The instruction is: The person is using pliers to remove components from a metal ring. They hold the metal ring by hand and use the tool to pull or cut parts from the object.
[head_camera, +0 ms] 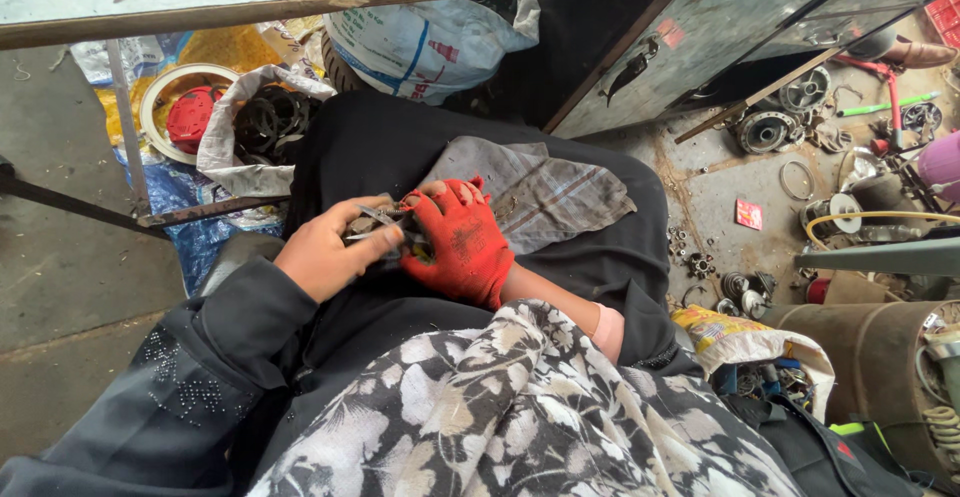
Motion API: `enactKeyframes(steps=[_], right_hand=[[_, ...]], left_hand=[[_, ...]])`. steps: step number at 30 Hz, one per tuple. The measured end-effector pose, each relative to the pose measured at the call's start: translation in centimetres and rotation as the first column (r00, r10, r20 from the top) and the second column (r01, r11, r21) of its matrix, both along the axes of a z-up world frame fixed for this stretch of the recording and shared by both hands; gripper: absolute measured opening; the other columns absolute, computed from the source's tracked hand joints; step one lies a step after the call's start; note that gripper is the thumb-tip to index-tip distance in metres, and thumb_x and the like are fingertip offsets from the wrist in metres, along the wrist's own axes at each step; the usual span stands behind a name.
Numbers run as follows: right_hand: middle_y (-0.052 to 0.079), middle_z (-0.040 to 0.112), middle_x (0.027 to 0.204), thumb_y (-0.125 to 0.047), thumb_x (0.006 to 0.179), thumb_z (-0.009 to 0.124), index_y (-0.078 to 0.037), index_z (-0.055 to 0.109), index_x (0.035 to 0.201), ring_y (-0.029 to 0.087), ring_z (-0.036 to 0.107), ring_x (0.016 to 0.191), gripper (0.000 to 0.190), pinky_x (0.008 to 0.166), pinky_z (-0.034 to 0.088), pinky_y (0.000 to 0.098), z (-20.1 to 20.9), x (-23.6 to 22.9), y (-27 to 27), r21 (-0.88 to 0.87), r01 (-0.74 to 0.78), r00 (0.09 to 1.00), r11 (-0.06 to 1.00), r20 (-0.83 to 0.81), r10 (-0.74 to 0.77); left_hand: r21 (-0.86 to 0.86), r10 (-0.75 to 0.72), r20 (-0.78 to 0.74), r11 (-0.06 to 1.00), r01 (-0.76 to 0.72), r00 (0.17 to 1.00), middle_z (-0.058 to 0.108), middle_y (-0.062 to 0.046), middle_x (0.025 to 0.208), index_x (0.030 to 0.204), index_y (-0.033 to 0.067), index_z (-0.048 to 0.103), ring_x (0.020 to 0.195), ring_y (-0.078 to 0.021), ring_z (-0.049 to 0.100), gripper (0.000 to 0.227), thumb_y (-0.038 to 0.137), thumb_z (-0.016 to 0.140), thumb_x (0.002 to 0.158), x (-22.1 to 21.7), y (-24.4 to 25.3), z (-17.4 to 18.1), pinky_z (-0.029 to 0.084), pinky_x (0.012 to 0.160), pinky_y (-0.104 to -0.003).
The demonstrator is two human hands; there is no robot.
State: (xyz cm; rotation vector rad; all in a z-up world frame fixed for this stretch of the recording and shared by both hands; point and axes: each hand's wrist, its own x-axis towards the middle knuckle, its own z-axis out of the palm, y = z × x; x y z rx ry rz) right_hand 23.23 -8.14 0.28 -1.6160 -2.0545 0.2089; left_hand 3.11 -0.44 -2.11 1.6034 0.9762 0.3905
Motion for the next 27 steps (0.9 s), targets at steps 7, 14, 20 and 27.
enactKeyframes(steps=[7,14,20,27], right_hand=[[0.016,0.057,0.139,-0.021,0.082,0.074,-0.01,0.05,0.148,0.034,0.055,0.131,0.071,0.111,0.043,0.0437,0.3,2.0,0.6,-0.03,-0.075,0.94,0.997,-0.335,0.061],[0.014,0.059,0.13,-0.012,0.085,0.069,-0.003,0.034,0.159,0.024,0.061,0.112,0.082,0.101,0.051,0.0386,2.1,3.8,0.7,-0.234,-0.597,0.129,0.768,-0.972,-0.196],[0.014,0.059,0.137,-0.012,0.085,0.069,0.0,0.032,0.162,0.024,0.059,0.122,0.085,0.108,0.046,0.0346,2.0,2.7,-0.1,-0.31,-0.716,0.147,0.625,-0.943,-0.299],[0.018,0.052,0.151,-0.015,0.086,0.073,-0.007,0.026,0.163,0.033,0.051,0.141,0.09,0.111,0.047,0.0527,1.3,2.4,0.4,-0.102,-0.744,-0.204,0.661,-0.907,-0.369]], left_hand=[[-0.053,0.011,0.059,0.999,-0.008,0.998,0.073,-0.008,0.11,0.143,0.0054,0.053,0.082,-0.0064,0.065,0.07,0.03,0.08,0.084,-0.1,0.8,-0.5,0.055,0.069,-0.025],[-0.161,0.112,0.178,0.983,-0.084,0.978,0.073,-0.005,0.114,0.141,0.0031,0.055,0.079,-0.0061,0.064,0.065,0.023,0.079,0.084,-0.3,2.2,-2.5,0.054,0.063,-0.024],[-0.255,0.087,0.271,0.967,-0.016,0.959,0.068,-0.002,0.096,0.138,0.001,0.064,0.075,-0.0045,0.057,0.055,0.018,0.079,0.088,-1.1,2.5,-3.2,0.047,0.064,-0.021],[-0.311,0.15,0.228,0.947,-0.075,0.962,0.07,0.002,0.096,0.135,0.0048,0.064,0.069,-0.0057,0.057,0.048,0.022,0.073,0.091,-1.2,2.7,-2.9,0.049,0.064,-0.02]])
